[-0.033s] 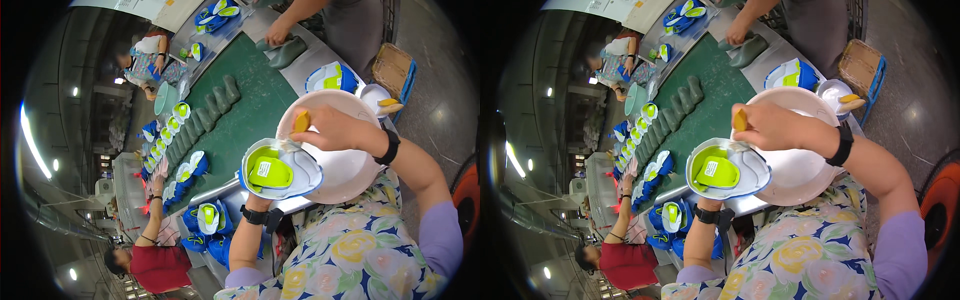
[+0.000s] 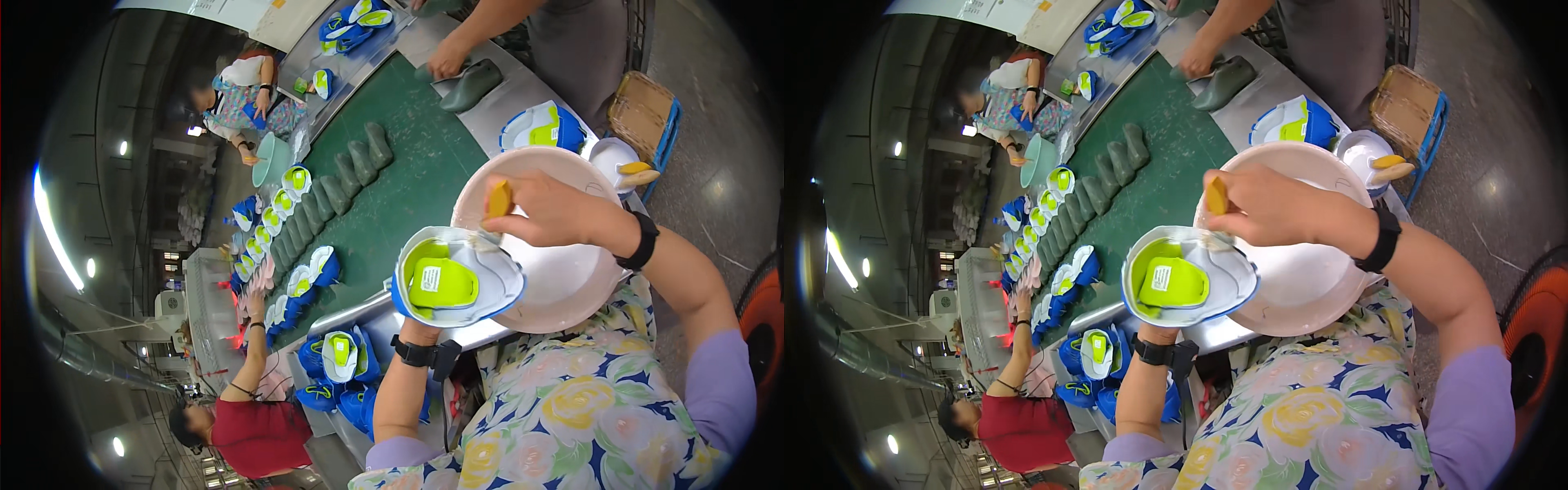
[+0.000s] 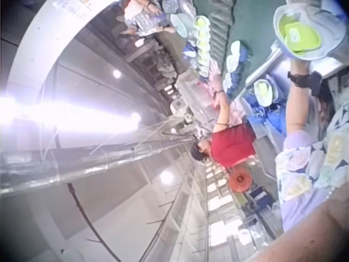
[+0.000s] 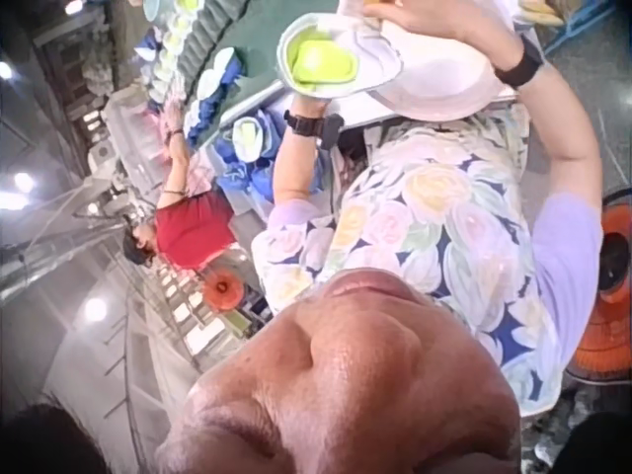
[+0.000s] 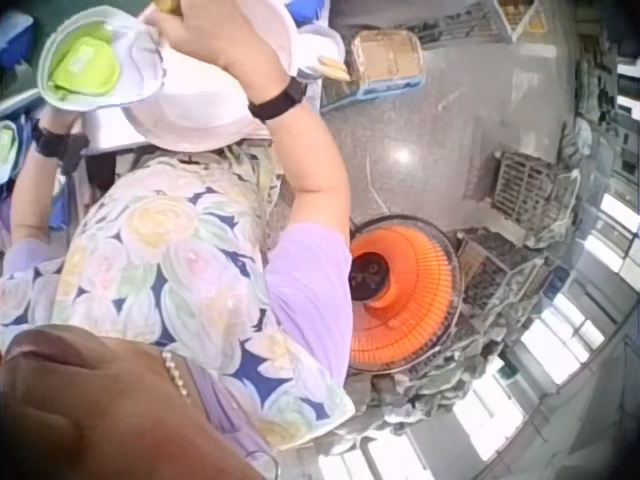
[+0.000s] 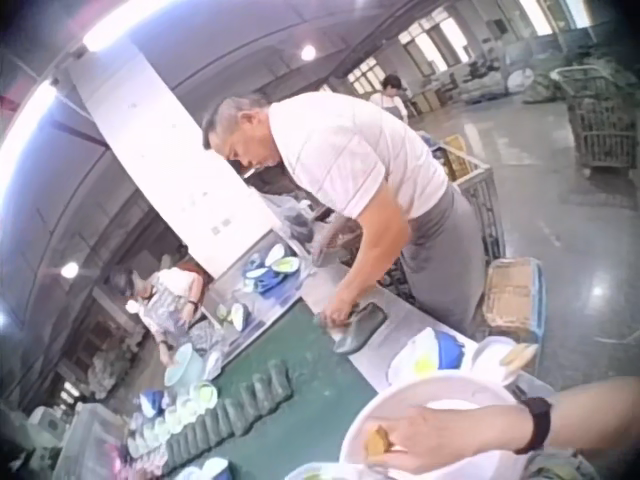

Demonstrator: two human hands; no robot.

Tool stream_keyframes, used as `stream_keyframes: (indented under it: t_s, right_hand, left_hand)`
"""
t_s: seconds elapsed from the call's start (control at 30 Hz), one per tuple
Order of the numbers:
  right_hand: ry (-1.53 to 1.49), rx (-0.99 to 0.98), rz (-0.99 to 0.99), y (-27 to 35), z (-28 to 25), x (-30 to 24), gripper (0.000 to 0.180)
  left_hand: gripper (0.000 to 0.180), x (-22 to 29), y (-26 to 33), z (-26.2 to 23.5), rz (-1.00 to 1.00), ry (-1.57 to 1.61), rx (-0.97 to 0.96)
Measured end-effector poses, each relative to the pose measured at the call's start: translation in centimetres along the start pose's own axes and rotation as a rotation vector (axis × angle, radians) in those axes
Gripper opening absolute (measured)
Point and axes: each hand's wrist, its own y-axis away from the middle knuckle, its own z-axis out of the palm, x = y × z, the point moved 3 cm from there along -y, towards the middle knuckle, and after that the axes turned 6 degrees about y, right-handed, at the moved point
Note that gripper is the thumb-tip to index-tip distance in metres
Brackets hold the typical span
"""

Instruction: The person paints the interior of blue and green athletic shoes with white paint using a brush. They repeatedly dip the brush into a pink bowl of paint and apply it to the inside of the shoes, then place the treated shoes onto a green conveyor belt. Other workers are visible in the background performing similar tasks.

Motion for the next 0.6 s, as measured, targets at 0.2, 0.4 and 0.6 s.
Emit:
stream_keyframes:
  t_s: [0.2, 0.4, 0.6]
  right_hand:
    - [-0.139, 0.238, -0.155, 0.7, -1.1, -1.2, 0.021]
    - [0.048, 0.006, -0.238, 1.1, -0.4, -1.8, 0.019]
    - [-0.012, 0.253, -0.217, 0.7, -0.2, -2.3, 0.024]
  left_hand:
    - [0.046, 0.7, 0.6, 0.2, 0.032, -0.024, -0.004]
    - [0.045, 1.0, 1.1, 0.1, 0.048, -0.019, -0.005]
    - [0.044, 0.8, 0.6, 0.0, 0.014, -0.008, -0.018]
